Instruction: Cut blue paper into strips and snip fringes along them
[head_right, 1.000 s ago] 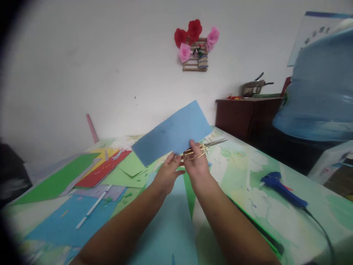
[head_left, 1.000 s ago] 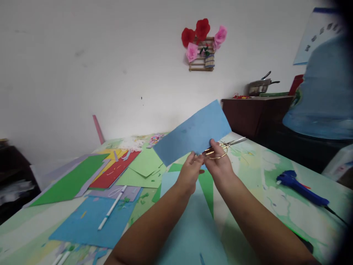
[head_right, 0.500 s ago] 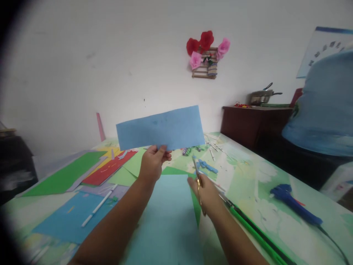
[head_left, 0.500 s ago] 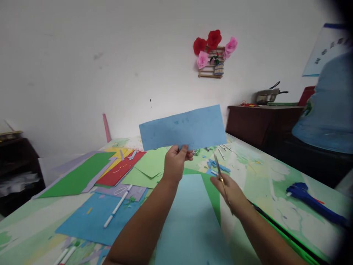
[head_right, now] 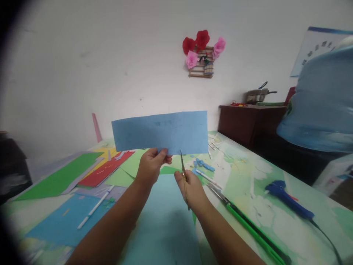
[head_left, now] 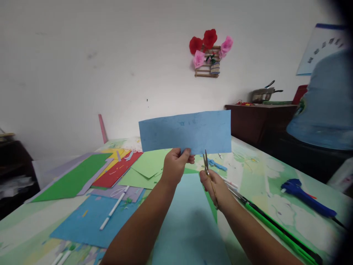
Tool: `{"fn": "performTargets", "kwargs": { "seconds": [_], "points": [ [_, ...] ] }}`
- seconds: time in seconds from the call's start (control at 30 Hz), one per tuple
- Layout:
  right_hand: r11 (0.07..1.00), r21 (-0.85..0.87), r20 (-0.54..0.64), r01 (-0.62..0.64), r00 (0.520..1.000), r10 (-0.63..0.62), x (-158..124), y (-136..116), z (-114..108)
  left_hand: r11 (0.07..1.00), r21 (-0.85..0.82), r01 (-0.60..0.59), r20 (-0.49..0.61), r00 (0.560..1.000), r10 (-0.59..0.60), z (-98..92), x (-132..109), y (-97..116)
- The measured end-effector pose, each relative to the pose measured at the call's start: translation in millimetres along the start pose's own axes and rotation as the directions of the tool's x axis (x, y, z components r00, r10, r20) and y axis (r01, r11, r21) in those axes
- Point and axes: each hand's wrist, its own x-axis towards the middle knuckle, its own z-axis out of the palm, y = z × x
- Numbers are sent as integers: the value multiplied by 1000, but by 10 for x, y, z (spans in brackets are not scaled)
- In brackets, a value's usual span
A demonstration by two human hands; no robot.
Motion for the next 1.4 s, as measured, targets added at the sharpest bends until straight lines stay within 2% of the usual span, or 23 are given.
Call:
{"fn": "performTargets", "kwargs": {
  "seconds": [0.13, 0.43, 0.87, 1.0, 1.03, 1.1, 1.17, 1.2, 1.27, 1.33, 1.4],
  "points": [
    [999, 30, -3, 18, 1000, -18, -7, 52, -11, 999, 44, -23, -20, 1000, 24, -32, 6, 16],
    [995, 91, -36, 34, 999, -31, -16, 125, -22, 1000, 10, -18, -47, 999, 18, -21, -16, 19],
    [985, 170, -25, 22, 1000, -18, -46, 214, 13, 1000, 21, -14, -37, 999, 14, -34, -18, 6],
    [969, 248, -76, -17, 996, 37, -11, 273, -7, 999, 17, -31, -117, 993, 33, -76, 26, 49],
    [952, 305, -93, -36, 993, 67, 8, 294, -16, 998, 48, -39, -149, 988, 46, -98, 37, 56],
    [901, 433, -141, -28, 985, 98, 57, 325, -44, 974, 212, -74, -206, 971, 119, -159, 57, 60],
    [863, 504, -192, 27, 978, 82, 113, 319, -91, 888, 439, -133, -227, 940, 253, -233, 74, 47],
    [813, 579, -215, 59, 973, 82, 141, 301, -121, 826, 537, -172, -205, 923, 325, -269, 84, 36],
    [658, 752, -176, 42, 974, 139, 189, 251, -188, 722, 638, -267, -102, 900, 423, -324, 106, 11],
    [528, 849, -81, -27, 980, 182, 218, 207, -248, 655, 663, -363, 35, 889, 457, -346, 129, -9],
    [462, 884, -9, -67, 987, 161, 224, 191, -282, 624, 655, -425, 144, 882, 450, -335, 148, -23]
  ]
}}
